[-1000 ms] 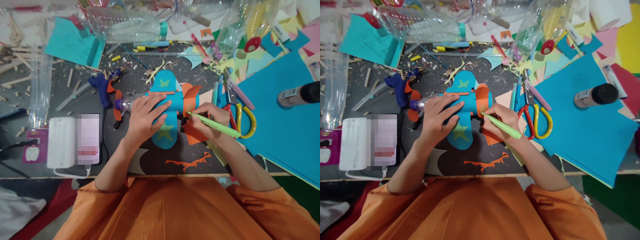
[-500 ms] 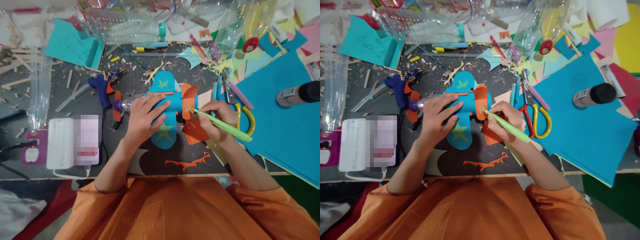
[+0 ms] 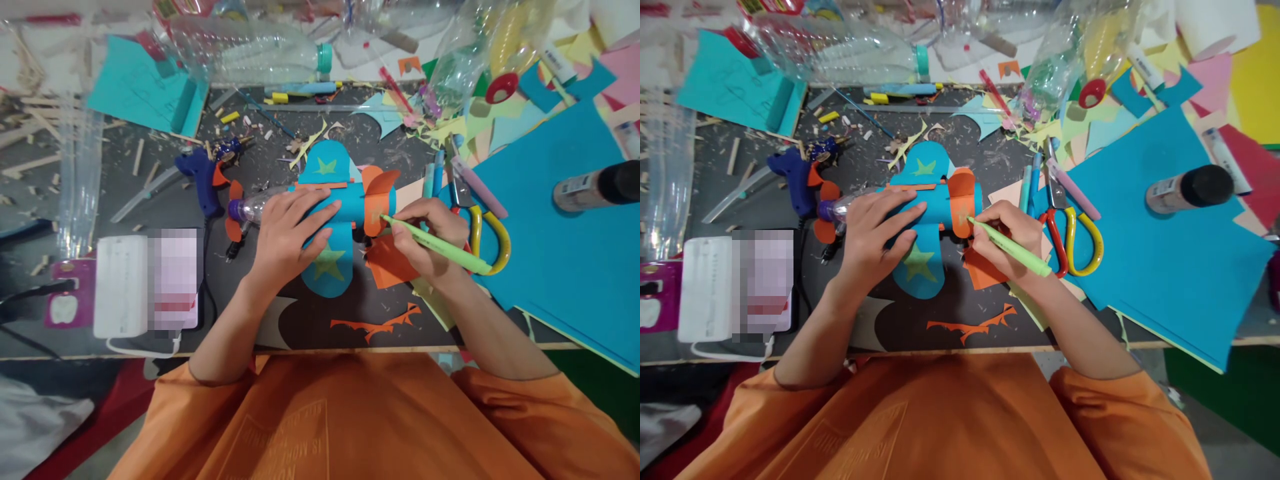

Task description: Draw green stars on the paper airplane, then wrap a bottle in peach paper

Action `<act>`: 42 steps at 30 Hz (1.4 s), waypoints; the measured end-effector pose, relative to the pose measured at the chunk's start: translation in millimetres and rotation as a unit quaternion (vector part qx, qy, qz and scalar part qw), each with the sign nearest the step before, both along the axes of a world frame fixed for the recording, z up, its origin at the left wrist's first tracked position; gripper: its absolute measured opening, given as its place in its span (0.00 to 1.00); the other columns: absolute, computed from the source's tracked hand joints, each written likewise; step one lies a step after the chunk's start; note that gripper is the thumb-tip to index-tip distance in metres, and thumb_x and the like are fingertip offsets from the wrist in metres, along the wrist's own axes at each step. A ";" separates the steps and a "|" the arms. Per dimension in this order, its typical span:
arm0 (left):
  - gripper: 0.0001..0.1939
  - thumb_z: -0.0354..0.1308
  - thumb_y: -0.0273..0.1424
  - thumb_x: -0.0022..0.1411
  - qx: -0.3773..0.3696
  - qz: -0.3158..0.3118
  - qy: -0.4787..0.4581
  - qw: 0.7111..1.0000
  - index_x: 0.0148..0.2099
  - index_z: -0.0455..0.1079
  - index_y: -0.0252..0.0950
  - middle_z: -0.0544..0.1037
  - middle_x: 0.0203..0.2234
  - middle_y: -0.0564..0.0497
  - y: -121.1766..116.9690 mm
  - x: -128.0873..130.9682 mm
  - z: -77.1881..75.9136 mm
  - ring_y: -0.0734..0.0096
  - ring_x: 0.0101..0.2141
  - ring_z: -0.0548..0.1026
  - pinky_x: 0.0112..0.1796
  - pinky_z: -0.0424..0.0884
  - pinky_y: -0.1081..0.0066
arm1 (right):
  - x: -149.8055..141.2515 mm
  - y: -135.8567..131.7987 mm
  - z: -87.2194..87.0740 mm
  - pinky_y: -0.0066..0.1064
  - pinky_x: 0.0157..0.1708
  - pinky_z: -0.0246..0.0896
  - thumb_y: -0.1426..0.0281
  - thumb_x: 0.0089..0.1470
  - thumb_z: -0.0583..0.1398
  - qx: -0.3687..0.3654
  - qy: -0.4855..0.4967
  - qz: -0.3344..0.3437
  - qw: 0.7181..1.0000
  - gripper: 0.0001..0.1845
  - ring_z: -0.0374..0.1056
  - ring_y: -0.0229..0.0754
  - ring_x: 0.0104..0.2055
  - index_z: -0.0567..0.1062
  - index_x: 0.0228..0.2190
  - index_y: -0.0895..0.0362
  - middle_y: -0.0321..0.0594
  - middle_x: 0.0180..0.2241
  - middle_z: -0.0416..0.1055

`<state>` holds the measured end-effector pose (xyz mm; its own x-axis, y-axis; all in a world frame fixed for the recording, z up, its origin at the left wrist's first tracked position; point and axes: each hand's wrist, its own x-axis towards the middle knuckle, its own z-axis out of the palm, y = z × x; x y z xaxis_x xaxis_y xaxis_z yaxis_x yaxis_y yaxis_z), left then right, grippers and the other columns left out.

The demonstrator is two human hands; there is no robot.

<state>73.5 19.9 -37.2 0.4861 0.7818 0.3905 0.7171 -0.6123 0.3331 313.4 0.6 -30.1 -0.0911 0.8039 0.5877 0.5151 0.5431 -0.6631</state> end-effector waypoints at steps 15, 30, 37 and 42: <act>0.18 0.48 0.35 0.72 0.016 -0.002 -0.001 1.000 0.57 0.74 0.46 0.79 0.55 0.47 0.3 -0.6 0.1 0.56 0.56 0.75 0.56 0.66 0.56 | -1.6 -2.7 -2.3 0.34 0.20 0.58 0.65 0.61 0.61 -0.007 0.031 -0.017 0.999 0.04 0.65 0.40 0.21 0.72 0.33 0.48 0.33 0.23 0.70; 0.19 0.46 0.38 0.72 0.018 0.005 -0.005 1.000 0.56 0.75 0.46 0.79 0.54 0.47 -0.6 0.8 -0.7 0.57 0.55 0.75 0.55 0.66 0.57 | -3.1 -1.3 -3.2 0.32 0.17 0.54 0.63 0.61 0.60 0.009 0.012 -0.049 0.999 0.08 0.62 0.38 0.19 0.69 0.30 0.50 0.33 0.21 0.69; 0.19 0.45 0.38 0.73 0.022 0.003 0.000 1.000 0.56 0.74 0.47 0.79 0.54 0.48 -0.7 0.8 0.3 0.58 0.55 0.75 0.54 0.66 0.57 | -0.9 -4.9 0.0 0.35 0.18 0.57 0.61 0.63 0.59 -0.001 -0.002 -0.040 0.999 0.09 0.65 0.41 0.20 0.70 0.30 0.48 0.35 0.22 0.70; 0.18 0.48 0.36 0.72 0.018 -0.008 -0.011 1.000 0.57 0.73 0.47 0.78 0.56 0.48 -0.3 0.0 0.3 0.58 0.56 0.74 0.55 0.66 0.57 | -1.5 -4.3 -1.0 0.34 0.16 0.55 0.67 0.61 0.60 0.008 0.008 0.000 1.000 0.05 0.64 0.39 0.19 0.70 0.31 0.48 0.33 0.21 0.70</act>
<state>73.4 19.6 -36.9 0.4890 0.7593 0.4292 0.7000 -0.6353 0.3263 311.9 -3.8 -31.1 -0.0815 0.7946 0.6017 0.5044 0.5535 -0.6627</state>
